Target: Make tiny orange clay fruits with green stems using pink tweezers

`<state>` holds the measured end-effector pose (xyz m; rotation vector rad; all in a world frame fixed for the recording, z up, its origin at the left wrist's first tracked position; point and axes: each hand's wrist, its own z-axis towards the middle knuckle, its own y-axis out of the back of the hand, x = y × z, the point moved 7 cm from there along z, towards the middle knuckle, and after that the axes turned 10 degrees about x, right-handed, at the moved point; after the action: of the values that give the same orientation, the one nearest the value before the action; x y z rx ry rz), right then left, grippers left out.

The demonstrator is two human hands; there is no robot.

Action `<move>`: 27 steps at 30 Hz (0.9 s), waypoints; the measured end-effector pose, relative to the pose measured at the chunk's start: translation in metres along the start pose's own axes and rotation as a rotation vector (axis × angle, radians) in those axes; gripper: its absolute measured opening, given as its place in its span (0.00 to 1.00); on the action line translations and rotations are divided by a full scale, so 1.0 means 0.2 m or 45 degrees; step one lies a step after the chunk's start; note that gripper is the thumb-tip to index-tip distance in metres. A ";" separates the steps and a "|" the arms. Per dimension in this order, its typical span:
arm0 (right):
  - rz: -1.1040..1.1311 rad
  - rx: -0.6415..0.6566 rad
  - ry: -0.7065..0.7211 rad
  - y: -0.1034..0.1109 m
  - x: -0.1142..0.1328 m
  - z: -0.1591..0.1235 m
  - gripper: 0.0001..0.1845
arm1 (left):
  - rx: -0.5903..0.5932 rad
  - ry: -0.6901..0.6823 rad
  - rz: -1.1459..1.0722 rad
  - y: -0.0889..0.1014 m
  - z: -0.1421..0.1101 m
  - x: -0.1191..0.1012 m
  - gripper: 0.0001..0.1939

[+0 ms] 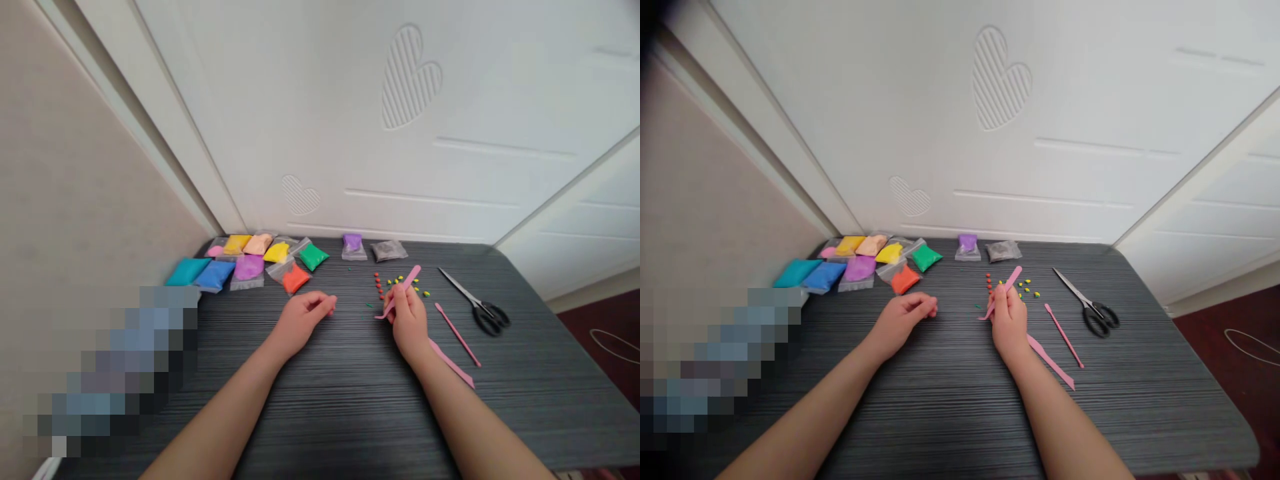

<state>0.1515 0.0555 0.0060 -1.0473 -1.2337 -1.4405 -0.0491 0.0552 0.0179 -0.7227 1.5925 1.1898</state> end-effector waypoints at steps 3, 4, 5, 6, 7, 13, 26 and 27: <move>-0.006 -0.026 0.030 0.01 0.01 0.00 0.19 | -0.008 -0.021 -0.025 0.00 0.01 0.01 0.16; -0.012 -0.031 0.040 0.02 0.01 0.01 0.19 | -0.003 -0.022 -0.052 0.00 0.01 0.02 0.14; -0.019 -0.035 0.050 0.02 0.01 0.01 0.19 | 0.001 -0.023 -0.083 0.00 0.02 0.02 0.13; -0.027 -0.037 0.058 0.02 0.02 0.01 0.19 | 0.005 -0.022 -0.115 -0.01 0.02 0.03 0.12; -0.035 -0.039 0.066 0.02 0.02 0.01 0.19 | 0.005 -0.022 -0.146 -0.01 0.02 0.03 0.12; -0.054 -0.054 0.100 0.05 0.04 -0.01 0.19 | -0.025 -0.035 -0.201 -0.03 0.02 0.05 0.14; -0.078 -0.054 0.136 0.06 0.09 -0.01 0.18 | -0.055 -0.035 -0.142 -0.02 0.03 0.05 0.14; -0.082 -0.050 0.136 0.06 0.09 -0.01 0.18 | -0.048 -0.029 -0.154 -0.02 0.03 0.05 0.14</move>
<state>0.1592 0.0502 0.0253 -0.9513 -1.1758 -1.5560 -0.0469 0.0595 0.0075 -0.8156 1.4897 1.1386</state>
